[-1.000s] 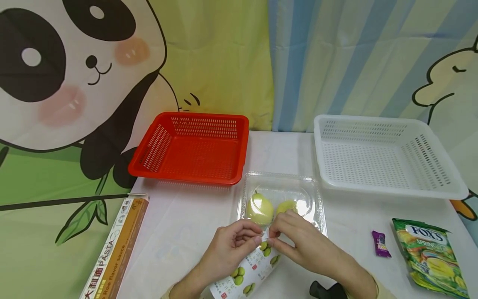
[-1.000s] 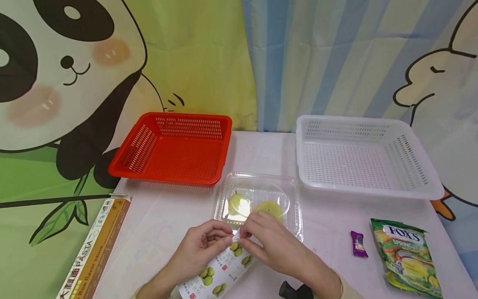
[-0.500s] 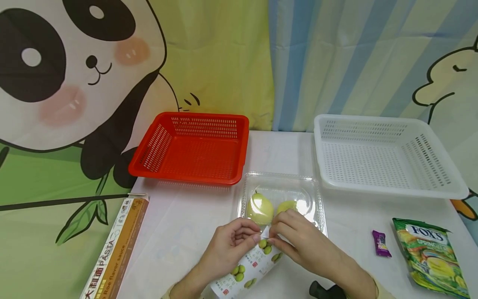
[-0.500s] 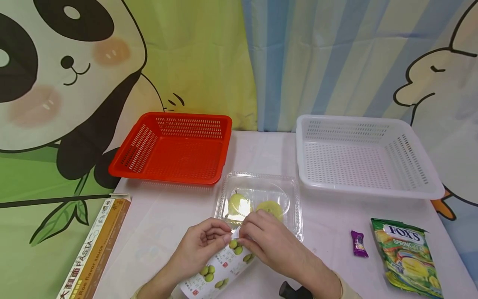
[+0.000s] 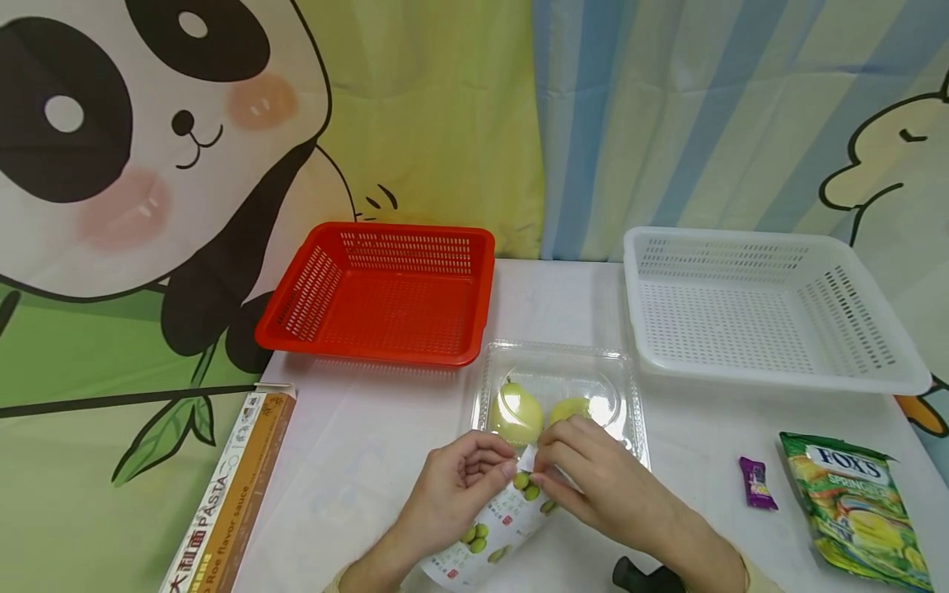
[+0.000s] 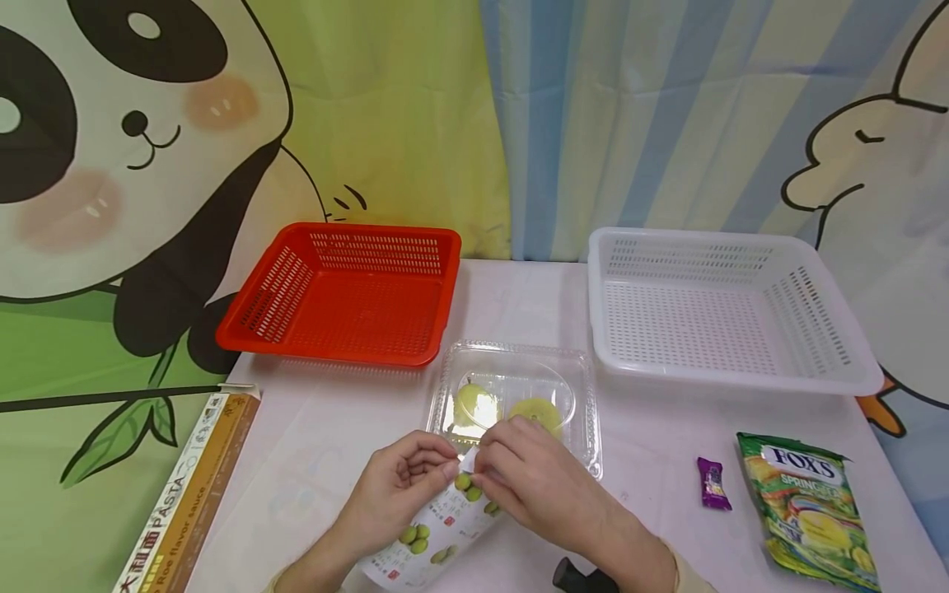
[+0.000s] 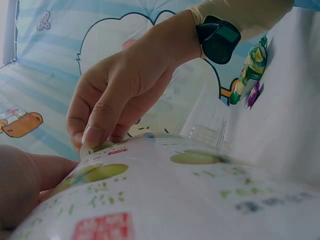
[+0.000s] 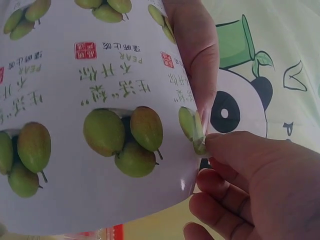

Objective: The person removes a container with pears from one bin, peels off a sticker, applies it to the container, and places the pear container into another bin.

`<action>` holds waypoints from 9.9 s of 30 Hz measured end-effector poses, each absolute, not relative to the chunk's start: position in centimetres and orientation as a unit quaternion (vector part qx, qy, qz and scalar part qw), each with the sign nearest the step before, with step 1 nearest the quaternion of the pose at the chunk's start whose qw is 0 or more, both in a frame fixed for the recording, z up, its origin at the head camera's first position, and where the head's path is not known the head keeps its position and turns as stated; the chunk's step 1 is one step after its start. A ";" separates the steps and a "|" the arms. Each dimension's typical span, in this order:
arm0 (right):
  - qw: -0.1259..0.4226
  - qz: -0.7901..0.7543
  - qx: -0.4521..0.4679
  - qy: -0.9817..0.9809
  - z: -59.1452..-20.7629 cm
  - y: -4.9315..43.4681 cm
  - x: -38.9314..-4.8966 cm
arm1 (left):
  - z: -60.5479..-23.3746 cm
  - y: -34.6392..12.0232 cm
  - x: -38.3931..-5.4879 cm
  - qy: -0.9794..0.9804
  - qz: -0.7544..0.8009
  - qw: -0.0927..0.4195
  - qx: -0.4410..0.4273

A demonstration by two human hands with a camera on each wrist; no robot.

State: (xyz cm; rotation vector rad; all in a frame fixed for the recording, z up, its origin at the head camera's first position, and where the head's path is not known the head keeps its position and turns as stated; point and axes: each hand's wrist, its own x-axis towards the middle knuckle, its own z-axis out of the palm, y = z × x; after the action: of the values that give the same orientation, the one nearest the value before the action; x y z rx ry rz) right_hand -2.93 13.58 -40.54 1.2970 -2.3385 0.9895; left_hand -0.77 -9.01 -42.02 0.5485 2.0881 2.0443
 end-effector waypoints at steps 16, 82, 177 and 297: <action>0.190 0.387 0.449 -0.783 -40.7 13.3 -3.4 | -42.4 -9.2 -0.7 0.676 0.709 0.085 0.182; 0.266 0.339 0.492 -0.757 -39.8 12.4 -3.5 | -42.0 -8.6 -1.5 0.676 0.713 0.143 0.121; 0.198 0.478 0.462 -0.720 -38.2 12.7 -2.5 | -44.0 -8.5 -1.7 0.720 0.684 0.084 0.081; 0.065 0.633 0.340 -0.692 -41.5 14.4 -3.4 | -50.5 -11.5 2.7 0.768 0.634 0.044 0.083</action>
State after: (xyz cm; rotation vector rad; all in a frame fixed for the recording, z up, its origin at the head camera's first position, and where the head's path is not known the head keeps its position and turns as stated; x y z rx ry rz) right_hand -3.40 14.40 -41.54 1.0264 -2.0889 1.9096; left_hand 2.67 -11.53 -50.51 0.2546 2.3466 1.9372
